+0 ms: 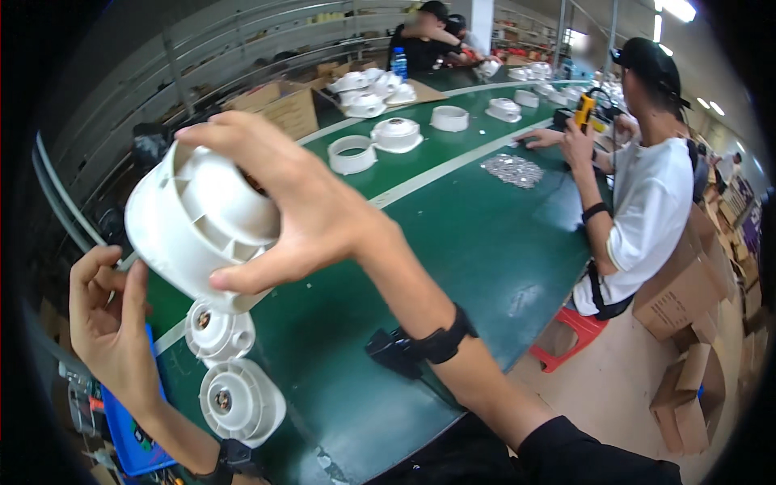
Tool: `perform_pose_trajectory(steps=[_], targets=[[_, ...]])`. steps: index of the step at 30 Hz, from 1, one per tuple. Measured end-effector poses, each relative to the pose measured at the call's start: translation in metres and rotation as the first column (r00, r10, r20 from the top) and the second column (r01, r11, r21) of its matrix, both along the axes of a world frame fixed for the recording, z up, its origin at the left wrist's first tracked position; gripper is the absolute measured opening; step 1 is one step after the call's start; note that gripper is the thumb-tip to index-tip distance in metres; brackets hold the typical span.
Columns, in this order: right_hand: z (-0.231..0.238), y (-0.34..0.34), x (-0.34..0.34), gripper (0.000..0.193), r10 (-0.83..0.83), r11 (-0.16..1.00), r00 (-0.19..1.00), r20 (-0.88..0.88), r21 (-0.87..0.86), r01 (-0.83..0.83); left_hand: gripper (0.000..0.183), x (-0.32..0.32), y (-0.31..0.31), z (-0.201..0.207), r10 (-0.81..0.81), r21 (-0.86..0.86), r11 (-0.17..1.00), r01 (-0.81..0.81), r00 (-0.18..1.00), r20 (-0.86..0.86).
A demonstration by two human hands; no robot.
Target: The person assembles white plastic fan housings by hand on a green assembly table. They pick up a housing shell, insert a motor unit with wires, and fit a top cover, repeating this process for multiple units.
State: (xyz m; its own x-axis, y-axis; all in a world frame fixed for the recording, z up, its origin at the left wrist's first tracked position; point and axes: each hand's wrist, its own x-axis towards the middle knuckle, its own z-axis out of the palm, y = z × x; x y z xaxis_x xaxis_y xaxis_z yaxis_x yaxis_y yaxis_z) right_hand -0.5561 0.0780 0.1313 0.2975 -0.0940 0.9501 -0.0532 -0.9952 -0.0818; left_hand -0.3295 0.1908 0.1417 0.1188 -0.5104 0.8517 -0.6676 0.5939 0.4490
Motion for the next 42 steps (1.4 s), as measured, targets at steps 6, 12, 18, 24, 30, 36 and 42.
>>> perform_pose_trajectory(steps=[6, 12, 18, 24, 30, 36, 42], targets=[[-0.002, -0.001, 0.005, 0.097, 0.137, 0.989, 0.988, 0.076, 0.037, -0.141, 0.016, 0.005, -0.005, -0.004, -0.034, 0.189, 0.981, 0.052, 0.995, -0.095], [-0.004, 0.000, 0.006, 0.097, 0.121, 0.990, 0.988, 0.099, 0.065, -0.127, 0.021, 0.003, -0.016, -0.008, 0.033, -0.007, 0.999, -0.032, 0.999, 0.024], [-0.001, -0.001, 0.003, 0.099, 0.131, 0.987, 0.987, 0.091, 0.085, -0.138, 0.016, 0.004, -0.012, -0.006, 0.093, 0.054, 0.994, -0.095, 0.994, 0.049], [-0.004, -0.002, 0.007, 0.100, 0.123, 0.990, 0.987, 0.105, 0.056, -0.129, 0.022, -0.005, -0.005, -0.002, -0.033, -0.006, 0.999, 0.033, 0.977, -0.210], [-0.003, -0.001, 0.004, 0.098, 0.121, 0.989, 0.990, 0.079, 0.082, -0.127, 0.030, 0.002, 0.006, -0.007, 0.073, -0.113, 0.990, -0.081, 0.995, -0.066], [-0.001, -0.001, 0.006, 0.097, 0.168, 0.980, 0.983, 0.077, 0.091, -0.175, 0.031, 0.008, -0.003, -0.004, 0.048, -0.012, 0.999, -0.050, 0.986, -0.158], [0.001, 0.007, -0.003, 0.105, 0.473, 0.770, 0.877, 0.083, 0.446, -0.457, 0.046, -0.016, -0.016, -0.003, -0.067, -0.134, 0.989, 0.060, 0.996, -0.051]])
